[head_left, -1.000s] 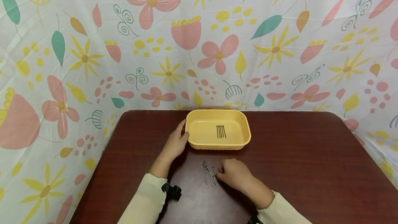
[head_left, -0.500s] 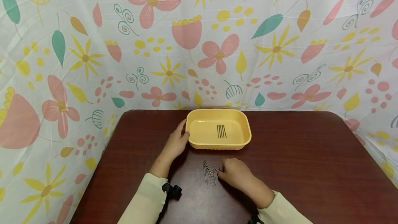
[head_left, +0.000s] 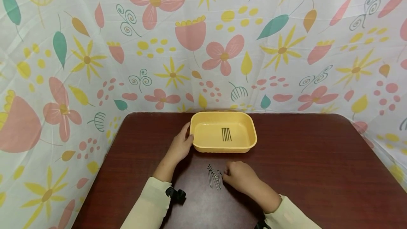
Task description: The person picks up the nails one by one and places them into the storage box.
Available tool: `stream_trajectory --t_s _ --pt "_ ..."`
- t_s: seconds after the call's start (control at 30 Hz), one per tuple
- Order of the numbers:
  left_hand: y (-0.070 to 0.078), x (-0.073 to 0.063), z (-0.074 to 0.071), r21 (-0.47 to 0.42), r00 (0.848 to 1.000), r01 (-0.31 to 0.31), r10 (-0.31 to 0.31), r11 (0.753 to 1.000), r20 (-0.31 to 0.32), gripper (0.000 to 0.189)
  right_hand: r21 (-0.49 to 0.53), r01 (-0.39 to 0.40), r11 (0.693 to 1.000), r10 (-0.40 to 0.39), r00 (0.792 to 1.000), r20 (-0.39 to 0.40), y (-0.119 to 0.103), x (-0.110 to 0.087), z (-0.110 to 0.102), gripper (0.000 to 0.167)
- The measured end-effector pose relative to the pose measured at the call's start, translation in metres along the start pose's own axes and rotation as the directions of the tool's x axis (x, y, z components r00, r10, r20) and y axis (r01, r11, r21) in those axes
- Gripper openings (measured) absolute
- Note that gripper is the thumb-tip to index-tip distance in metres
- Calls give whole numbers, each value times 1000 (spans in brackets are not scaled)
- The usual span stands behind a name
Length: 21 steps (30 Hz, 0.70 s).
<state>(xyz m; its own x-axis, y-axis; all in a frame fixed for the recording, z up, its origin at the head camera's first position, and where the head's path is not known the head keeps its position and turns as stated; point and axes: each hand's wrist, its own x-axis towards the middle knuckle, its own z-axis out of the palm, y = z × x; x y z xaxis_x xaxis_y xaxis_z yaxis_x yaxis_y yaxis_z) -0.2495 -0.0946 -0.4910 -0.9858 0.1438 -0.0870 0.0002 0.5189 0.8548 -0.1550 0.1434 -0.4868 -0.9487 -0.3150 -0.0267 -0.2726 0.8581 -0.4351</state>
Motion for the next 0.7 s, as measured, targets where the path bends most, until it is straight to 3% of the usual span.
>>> stream_trajectory --t_s 0.27,0.7 --pt "-1 2 -1 -3 1000 -3 3 1000 9 59 24 7 1000 -5 998 -67 0 5 -11 17" --pt "-1 1 0 -3 1000 -3 3 1000 10 60 134 -38 990 49 996 -75 2 18 -48 10"
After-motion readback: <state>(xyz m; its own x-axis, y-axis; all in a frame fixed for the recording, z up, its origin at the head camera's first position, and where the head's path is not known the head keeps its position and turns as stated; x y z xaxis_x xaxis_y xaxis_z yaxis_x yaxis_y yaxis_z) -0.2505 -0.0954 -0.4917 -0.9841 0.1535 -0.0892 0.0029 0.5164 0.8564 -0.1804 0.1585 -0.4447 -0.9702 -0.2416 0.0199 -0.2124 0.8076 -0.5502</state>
